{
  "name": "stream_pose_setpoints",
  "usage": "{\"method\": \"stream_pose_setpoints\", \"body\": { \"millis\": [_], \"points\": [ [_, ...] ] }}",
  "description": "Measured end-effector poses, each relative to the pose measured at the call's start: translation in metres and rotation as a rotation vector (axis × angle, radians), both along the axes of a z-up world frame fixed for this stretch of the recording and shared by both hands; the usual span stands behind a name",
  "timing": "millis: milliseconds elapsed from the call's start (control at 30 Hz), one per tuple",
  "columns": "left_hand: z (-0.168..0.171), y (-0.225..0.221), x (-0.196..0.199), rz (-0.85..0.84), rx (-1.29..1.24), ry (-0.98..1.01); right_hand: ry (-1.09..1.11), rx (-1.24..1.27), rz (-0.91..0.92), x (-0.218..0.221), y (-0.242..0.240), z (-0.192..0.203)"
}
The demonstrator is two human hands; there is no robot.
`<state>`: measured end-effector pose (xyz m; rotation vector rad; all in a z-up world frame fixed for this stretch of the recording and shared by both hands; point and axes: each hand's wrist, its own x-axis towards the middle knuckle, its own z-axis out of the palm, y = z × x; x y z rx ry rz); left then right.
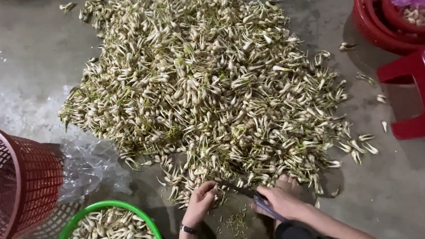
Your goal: Trimming the ends of garlic sprouts using scissors and sorting them into a basket.
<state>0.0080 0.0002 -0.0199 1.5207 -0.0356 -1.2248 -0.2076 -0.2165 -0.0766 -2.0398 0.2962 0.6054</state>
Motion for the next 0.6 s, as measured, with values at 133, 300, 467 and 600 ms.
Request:
{"method": "stream_pose_setpoints", "body": {
  "millis": [133,300,467,600],
  "points": [
    [0.002,0.002,-0.003,-0.116,-0.013,-0.049,-0.019,0.032,-0.031,0.006,0.005,0.012],
    [0.003,0.011,-0.004,-0.104,0.051,0.004,0.123,0.051,-0.084,0.013,0.010,0.034],
    [0.060,0.099,0.041,-0.356,0.744,-0.559,0.008,-0.091,-0.111,0.001,0.009,0.012],
    [0.067,0.164,0.065,-0.446,1.573,-0.788,0.064,-0.155,-0.095,-0.013,0.000,0.007]
  ]
}}
